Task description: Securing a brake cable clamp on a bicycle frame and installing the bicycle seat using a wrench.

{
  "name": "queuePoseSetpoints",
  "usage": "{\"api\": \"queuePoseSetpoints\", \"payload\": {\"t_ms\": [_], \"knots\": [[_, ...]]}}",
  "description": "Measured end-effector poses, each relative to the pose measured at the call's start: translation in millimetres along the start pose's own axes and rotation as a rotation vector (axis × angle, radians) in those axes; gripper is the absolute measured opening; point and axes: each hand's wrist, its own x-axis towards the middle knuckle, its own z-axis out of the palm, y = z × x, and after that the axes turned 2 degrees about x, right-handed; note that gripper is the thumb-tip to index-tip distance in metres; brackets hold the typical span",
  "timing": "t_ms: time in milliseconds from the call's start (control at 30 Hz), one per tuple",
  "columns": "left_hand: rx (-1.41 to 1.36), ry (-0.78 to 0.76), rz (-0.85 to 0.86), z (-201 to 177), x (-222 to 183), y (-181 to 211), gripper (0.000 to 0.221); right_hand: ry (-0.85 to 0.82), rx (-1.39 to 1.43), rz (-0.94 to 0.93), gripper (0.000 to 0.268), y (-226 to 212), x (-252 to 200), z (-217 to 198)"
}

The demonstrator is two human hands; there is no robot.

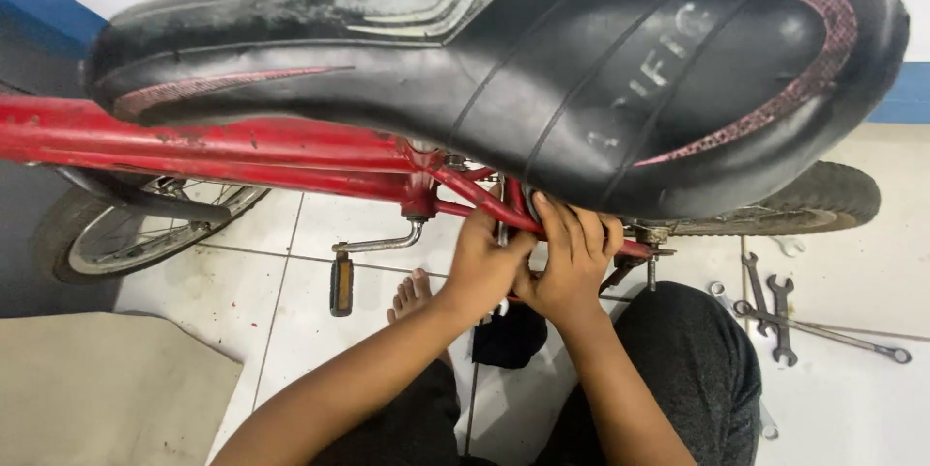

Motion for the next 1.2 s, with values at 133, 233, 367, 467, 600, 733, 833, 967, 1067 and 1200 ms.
{"api": "queuePoseSetpoints", "payload": {"t_ms": [133, 233, 367, 467, 600, 733, 833, 967, 1067, 1200], "knots": [[-0.104, 0.027, -0.06, -14, -3, -3, 0.009, 0.027, 0.005, -0.023, 0.069, -2, -7, 4], [-0.196, 0.009, -0.051, -31, 3, -11, 0.011, 0.09, 0.001, -0.041, 0.064, -8, -2, 10], [-0.186, -0.053, 0.051, -38, -5, 23, 0.019, 0.144, -0.045, -0.066, 0.056, -5, -5, 15], [0.009, -0.053, -0.085, -42, -8, 45, 0.027, 0.165, -0.044, -0.066, 0.053, -7, -3, 16], [0.196, -0.048, -0.097, -55, 1, 45, 0.02, 0.169, -0.042, -0.069, 0.053, -8, -5, 19], [0.143, -0.137, -0.146, -72, 9, 58, 0.021, 0.153, -0.052, -0.052, 0.054, -10, -7, 20], [0.088, -0.2, -0.182, -75, 9, 67, 0.022, 0.126, -0.057, -0.033, 0.055, -14, -6, 18], [0.048, -0.277, -0.176, -80, 4, 72, 0.031, 0.121, -0.045, -0.029, 0.054, -18, -4, 18], [0.076, -0.296, -0.147, -83, 3, 84, 0.034, 0.12, -0.046, -0.015, 0.053, -15, -6, 19], [-0.008, -0.261, -0.159, -82, -2, 84, 0.033, 0.113, -0.046, -0.02, 0.053, -15, -6, 16]]}}
